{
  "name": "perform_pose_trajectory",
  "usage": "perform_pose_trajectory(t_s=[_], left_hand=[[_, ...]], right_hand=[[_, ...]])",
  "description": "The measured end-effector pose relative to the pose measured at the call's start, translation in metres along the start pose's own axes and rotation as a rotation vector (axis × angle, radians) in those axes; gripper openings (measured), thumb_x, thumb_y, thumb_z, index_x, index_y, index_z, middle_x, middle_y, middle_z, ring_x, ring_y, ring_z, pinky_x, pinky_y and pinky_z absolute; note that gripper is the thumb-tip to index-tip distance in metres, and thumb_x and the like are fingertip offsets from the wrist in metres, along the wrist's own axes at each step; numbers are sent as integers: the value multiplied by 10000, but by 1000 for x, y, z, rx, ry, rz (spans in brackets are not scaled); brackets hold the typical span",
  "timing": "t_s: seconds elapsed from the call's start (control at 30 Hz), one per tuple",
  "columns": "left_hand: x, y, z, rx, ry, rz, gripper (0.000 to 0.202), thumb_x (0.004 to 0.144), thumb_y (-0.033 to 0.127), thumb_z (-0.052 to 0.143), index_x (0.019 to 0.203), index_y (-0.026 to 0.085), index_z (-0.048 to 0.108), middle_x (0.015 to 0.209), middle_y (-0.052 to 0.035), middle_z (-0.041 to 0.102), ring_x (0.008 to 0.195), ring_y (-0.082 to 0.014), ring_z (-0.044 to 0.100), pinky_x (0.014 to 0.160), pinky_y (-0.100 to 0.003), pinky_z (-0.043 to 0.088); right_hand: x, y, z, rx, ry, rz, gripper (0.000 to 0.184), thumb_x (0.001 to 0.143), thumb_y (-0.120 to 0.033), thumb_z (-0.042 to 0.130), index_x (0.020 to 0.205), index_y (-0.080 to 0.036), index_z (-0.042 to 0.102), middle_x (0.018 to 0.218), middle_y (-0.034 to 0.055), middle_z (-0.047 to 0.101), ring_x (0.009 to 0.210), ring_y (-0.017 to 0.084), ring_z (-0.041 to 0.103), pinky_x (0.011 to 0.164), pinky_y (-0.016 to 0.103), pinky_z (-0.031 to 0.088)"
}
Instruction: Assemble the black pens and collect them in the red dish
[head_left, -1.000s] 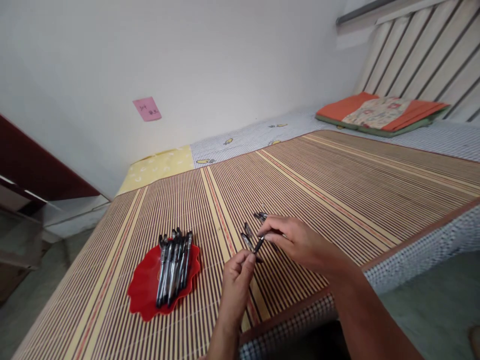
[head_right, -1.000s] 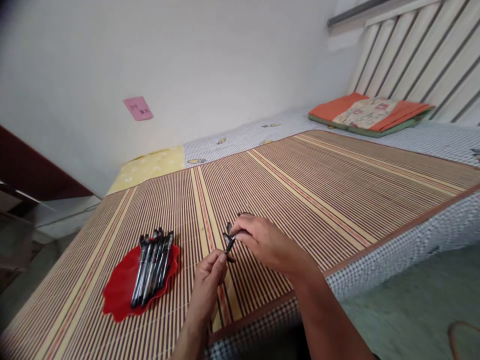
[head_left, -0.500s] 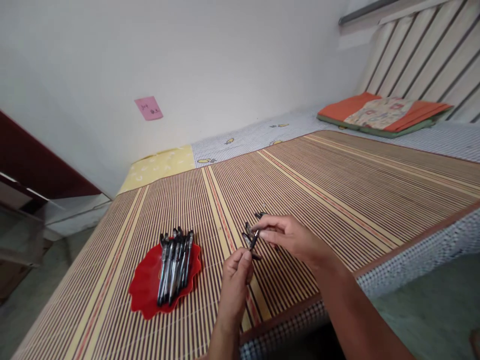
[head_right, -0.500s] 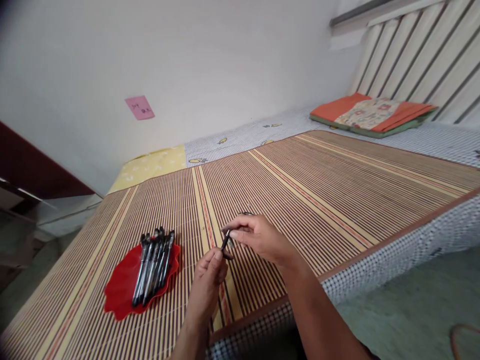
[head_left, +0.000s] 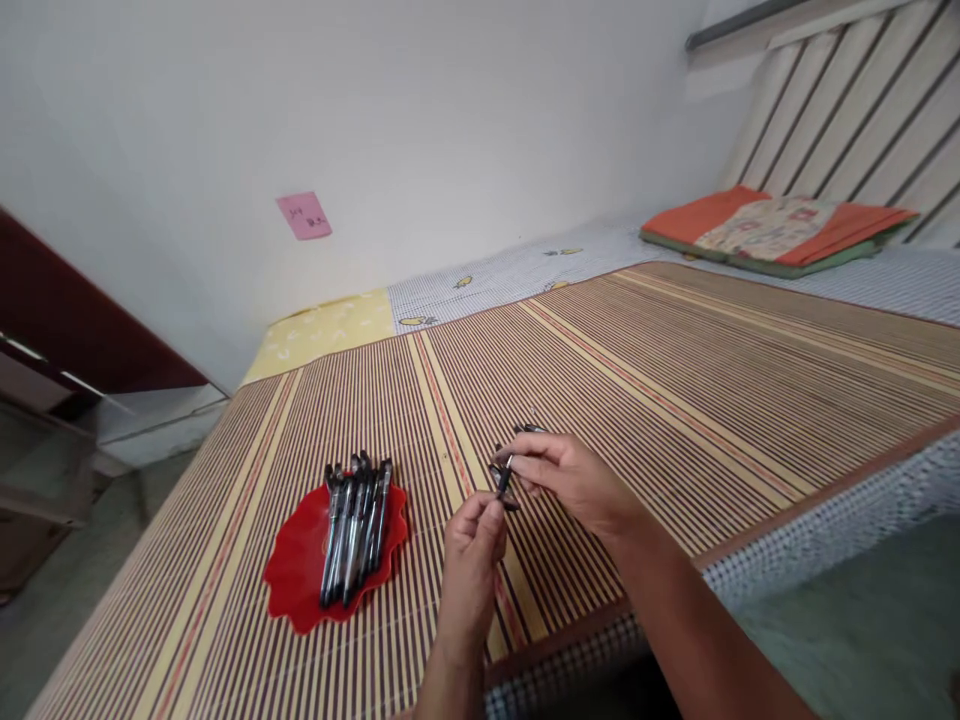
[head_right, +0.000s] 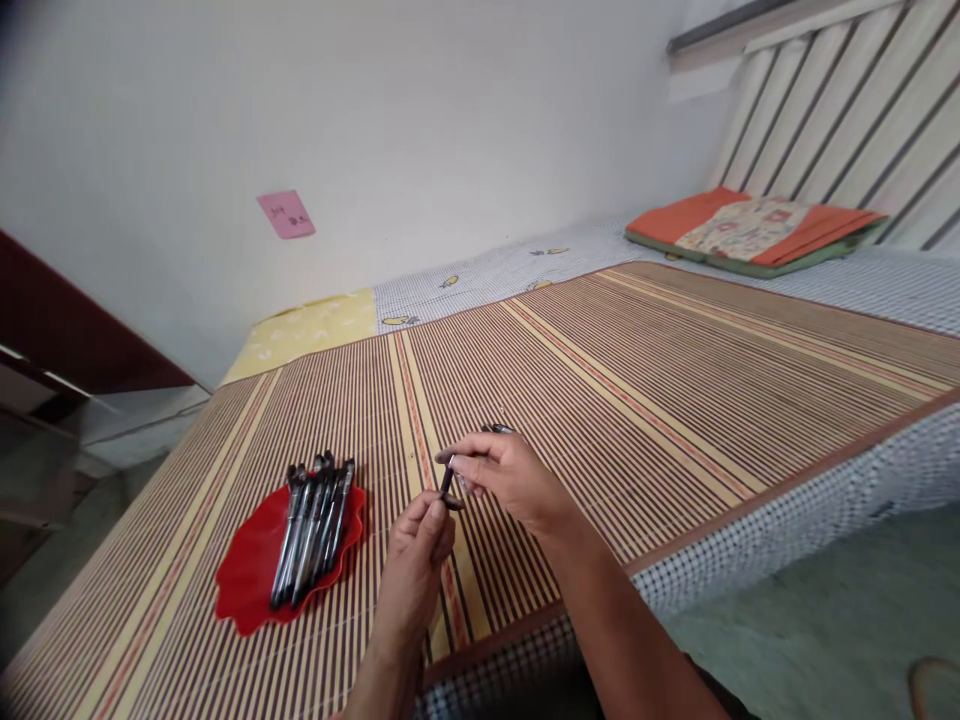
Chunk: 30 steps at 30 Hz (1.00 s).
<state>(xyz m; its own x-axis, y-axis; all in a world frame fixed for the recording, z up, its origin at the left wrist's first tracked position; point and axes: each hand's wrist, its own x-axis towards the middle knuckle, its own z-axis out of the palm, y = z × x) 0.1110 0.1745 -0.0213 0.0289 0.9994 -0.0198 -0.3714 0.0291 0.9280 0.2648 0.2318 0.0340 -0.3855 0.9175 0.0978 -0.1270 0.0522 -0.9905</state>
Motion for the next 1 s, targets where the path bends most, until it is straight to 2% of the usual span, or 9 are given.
perform_pose_trajectory(t_s=[0.17,0.23,0.3,0.4,0.5,0.7,0.8,0.9,1.0], left_hand=[[-1,3,5,140,154,113,271,796,425,772,821,170,682,665,30,535,619,-105,446,594,-207,365],[-1,3,6,135,174,130,257,785,405,780,792,176,664,721,10,595,681,-124,509,650,-223,409],[-1,2,5,87,160,96,266,794,410,772,778,180,639,658,35,552,615,-105,472,603,-210,385],[0,-1,3,-1,115,37,282,811,426,758,798,184,616,560,81,429,506,-74,330,500,-193,269],[1,-2,2,-58,93,28,276,819,420,753,818,188,603,550,92,401,495,-71,283,485,-196,225],[-1,1,4,50,156,70,316,804,446,757,770,188,577,563,81,426,515,-79,328,503,-201,265],[-2,2,5,52,149,59,318,814,445,747,764,189,565,560,85,405,512,-79,309,497,-199,255],[-2,2,6,-27,98,9,299,819,430,745,793,191,568,572,94,366,503,-73,262,488,-194,229],[-1,2,6,-20,116,19,313,800,438,759,775,194,565,571,96,354,501,-75,256,486,-194,236]], right_hand=[[5,6,10,-35,185,18,285,708,-387,796,678,-189,592,617,-59,486,576,97,428,544,247,348],[5,7,13,-32,180,33,287,665,-356,828,723,-192,599,626,-66,485,596,101,449,564,242,370],[5,7,14,28,77,43,309,667,-323,824,888,-190,655,708,-46,547,666,115,511,623,252,418],[4,7,13,89,-35,22,311,796,-357,718,1048,-176,692,735,-24,564,669,114,517,630,262,417],[5,10,14,93,-18,-4,271,867,-401,647,971,-164,728,647,-32,518,606,107,465,576,263,369],[9,12,21,189,125,56,204,711,-336,794,715,-189,653,640,-48,539,581,91,436,567,247,363],[9,12,22,212,109,66,235,690,-327,816,826,-191,681,759,-22,607,654,102,502,619,250,409],[8,12,19,179,42,39,253,786,-387,742,938,-187,719,753,-14,591,637,103,488,599,256,397],[7,12,18,114,53,10,232,820,-411,700,850,-182,723,638,-39,511,593,103,442,568,260,352]])
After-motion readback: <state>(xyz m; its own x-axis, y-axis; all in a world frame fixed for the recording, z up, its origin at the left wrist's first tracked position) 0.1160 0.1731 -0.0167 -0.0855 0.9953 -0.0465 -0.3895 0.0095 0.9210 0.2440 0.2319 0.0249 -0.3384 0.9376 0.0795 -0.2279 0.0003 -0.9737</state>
